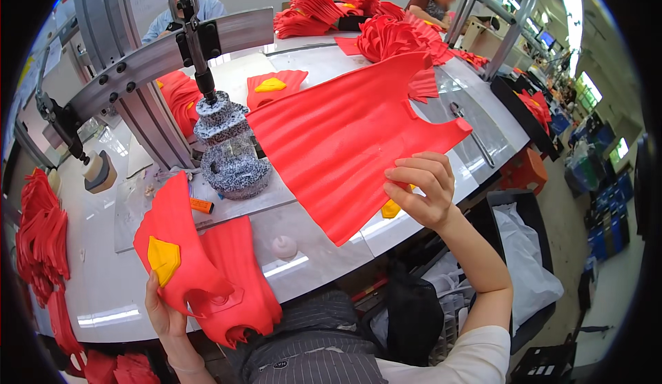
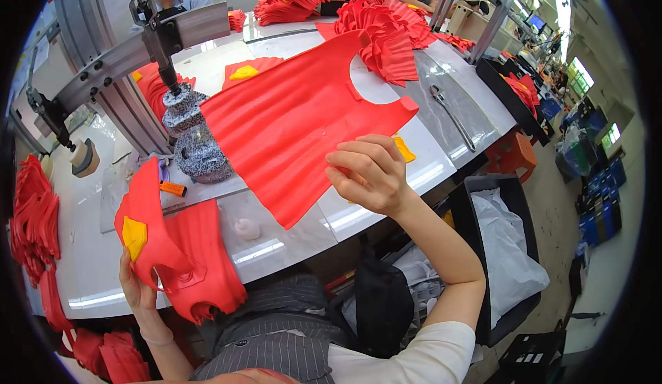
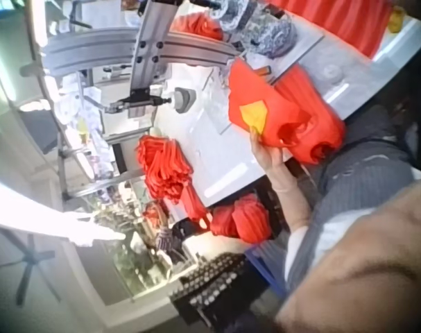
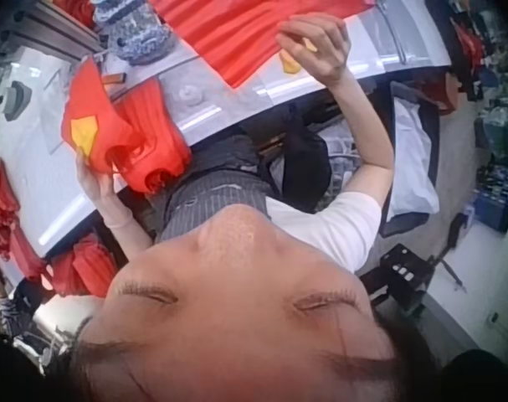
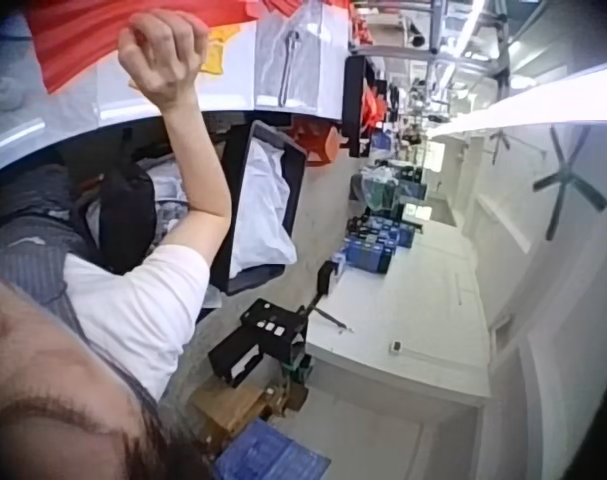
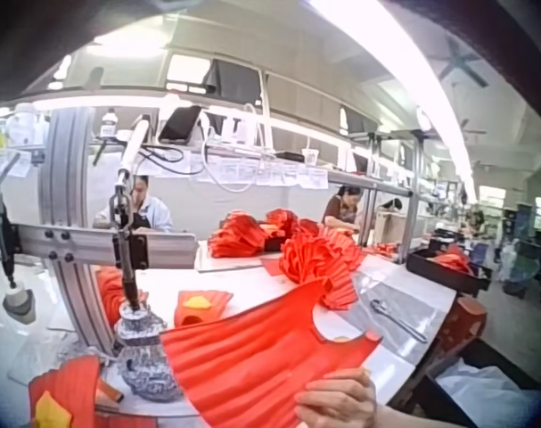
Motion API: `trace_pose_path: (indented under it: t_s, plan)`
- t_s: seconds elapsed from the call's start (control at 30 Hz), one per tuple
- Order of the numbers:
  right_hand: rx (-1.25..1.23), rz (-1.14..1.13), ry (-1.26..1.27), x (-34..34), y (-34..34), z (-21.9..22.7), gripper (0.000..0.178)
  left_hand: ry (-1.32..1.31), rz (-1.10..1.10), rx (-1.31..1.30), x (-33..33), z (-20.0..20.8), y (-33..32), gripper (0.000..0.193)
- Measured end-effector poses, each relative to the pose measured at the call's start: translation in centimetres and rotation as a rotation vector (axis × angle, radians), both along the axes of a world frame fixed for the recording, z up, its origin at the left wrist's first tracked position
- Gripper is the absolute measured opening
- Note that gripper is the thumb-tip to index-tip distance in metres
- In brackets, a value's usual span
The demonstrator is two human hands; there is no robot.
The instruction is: The person glues yellow emblems onto red fabric pieces and presses them onto a mold using a manual press machine. The person also handles items from a nearby storage box and gathers additional fabric pieces to assemble and press.
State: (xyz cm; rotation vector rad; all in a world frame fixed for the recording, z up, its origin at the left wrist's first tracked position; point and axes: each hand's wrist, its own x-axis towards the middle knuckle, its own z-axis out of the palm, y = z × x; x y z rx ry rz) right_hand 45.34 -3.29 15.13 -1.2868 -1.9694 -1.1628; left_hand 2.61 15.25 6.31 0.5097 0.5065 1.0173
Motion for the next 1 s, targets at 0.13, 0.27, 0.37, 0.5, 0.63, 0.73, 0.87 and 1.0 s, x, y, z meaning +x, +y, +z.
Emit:
trace_pose_path:
  t_s: [0.13,0.27,0.37,0.5,0.63,0.73,0.87,1.0]
  plan:
    - [0.009,-0.009,-0.017,0.1,-0.2,-0.4,0.023,-0.002,-0.013,-0.007,-0.1,-0.3,0.1,0.044]
    - [0.026,-0.006,-0.019,0.2,-0.5,-0.8,0.022,0.002,-0.018,-0.013,0.1,-0.5,0.1,0.045]
    - [0.028,0.011,-0.020,0.2,-0.7,-0.9,0.021,0.004,-0.018,-0.014,0.3,-0.5,0.1,0.045]
    - [0.042,-0.013,-0.023,0.3,-1.0,-1.0,0.022,-0.008,-0.021,-0.025,0.5,-0.5,0.1,0.045]
    - [0.012,-0.019,-0.046,0.4,-1.3,-0.9,0.023,-0.001,-0.009,-0.022,0.6,-0.7,0.0,0.045]
    - [-0.055,-0.001,0.025,0.3,-1.4,-0.9,0.023,-0.011,-0.018,-0.035,0.5,-0.5,0.0,0.043]
    - [-0.109,0.025,0.109,0.4,-1.2,-0.7,0.021,-0.015,-0.014,-0.033,0.4,-0.9,0.3,0.041]
    - [-0.124,0.033,0.138,0.7,-1.1,-0.8,0.020,-0.007,-0.008,-0.031,0.3,-1.0,0.4,0.040]
